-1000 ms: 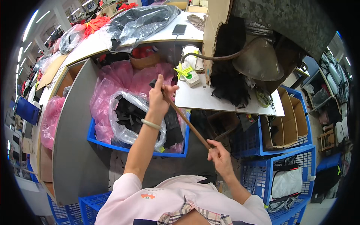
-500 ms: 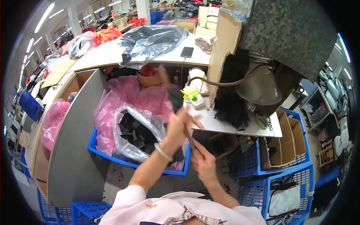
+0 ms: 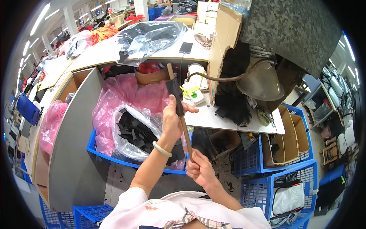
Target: The person is using a wooden stick to apply a substance to the edges of fabric straps in a factory environment.
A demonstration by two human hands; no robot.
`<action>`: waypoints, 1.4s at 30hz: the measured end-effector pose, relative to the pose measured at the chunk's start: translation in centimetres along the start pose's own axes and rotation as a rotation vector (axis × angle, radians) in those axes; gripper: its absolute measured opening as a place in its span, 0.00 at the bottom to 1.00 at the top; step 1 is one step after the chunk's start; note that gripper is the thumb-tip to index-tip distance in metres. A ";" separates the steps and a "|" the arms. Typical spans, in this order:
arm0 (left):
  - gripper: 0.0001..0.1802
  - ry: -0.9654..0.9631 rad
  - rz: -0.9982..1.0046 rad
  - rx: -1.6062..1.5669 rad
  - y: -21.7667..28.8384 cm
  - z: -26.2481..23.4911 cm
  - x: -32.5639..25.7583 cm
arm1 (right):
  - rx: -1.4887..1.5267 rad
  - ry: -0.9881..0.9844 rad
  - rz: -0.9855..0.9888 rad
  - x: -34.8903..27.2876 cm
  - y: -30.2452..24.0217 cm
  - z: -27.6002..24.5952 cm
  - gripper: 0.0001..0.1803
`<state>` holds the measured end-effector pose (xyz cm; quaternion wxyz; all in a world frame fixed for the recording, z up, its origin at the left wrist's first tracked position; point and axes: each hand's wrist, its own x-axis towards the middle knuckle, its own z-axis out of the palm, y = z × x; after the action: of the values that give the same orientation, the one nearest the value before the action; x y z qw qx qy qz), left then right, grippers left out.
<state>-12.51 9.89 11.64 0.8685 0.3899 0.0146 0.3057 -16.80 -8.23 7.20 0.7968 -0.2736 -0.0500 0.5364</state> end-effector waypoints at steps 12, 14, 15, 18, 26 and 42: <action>0.05 0.123 -0.201 -0.295 -0.1 -1.6 0.6 | -0.126 0.071 -0.050 0.5 0.1 -2.0 0.21; 0.06 0.151 -0.171 -0.253 -0.9 -1.8 0.8 | -0.041 0.073 -0.066 0.7 0.8 -2.5 0.21; 0.06 0.151 -0.182 -0.253 -1.4 -1.9 0.9 | -0.014 0.075 -0.065 0.7 1.1 -2.5 0.21; 0.06 0.203 -0.295 -0.248 -2.0 -3.8 1.8 | -0.127 0.146 -0.024 0.5 -0.1 -3.3 0.20; 0.16 0.354 -0.305 -0.661 -0.4 -10.0 5.4 | -0.725 0.430 -0.317 -3.1 -3.6 -5.6 0.19; 0.04 -0.118 -0.581 -1.192 -0.8 -3.6 -3.8 | -1.794 0.690 -1.096 11.0 -9.0 -9.4 0.21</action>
<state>-16.12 9.85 7.82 0.9819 -0.1607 -0.1001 -0.0068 -1.24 -4.61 1.33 0.4102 -0.8275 -0.3102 -0.2252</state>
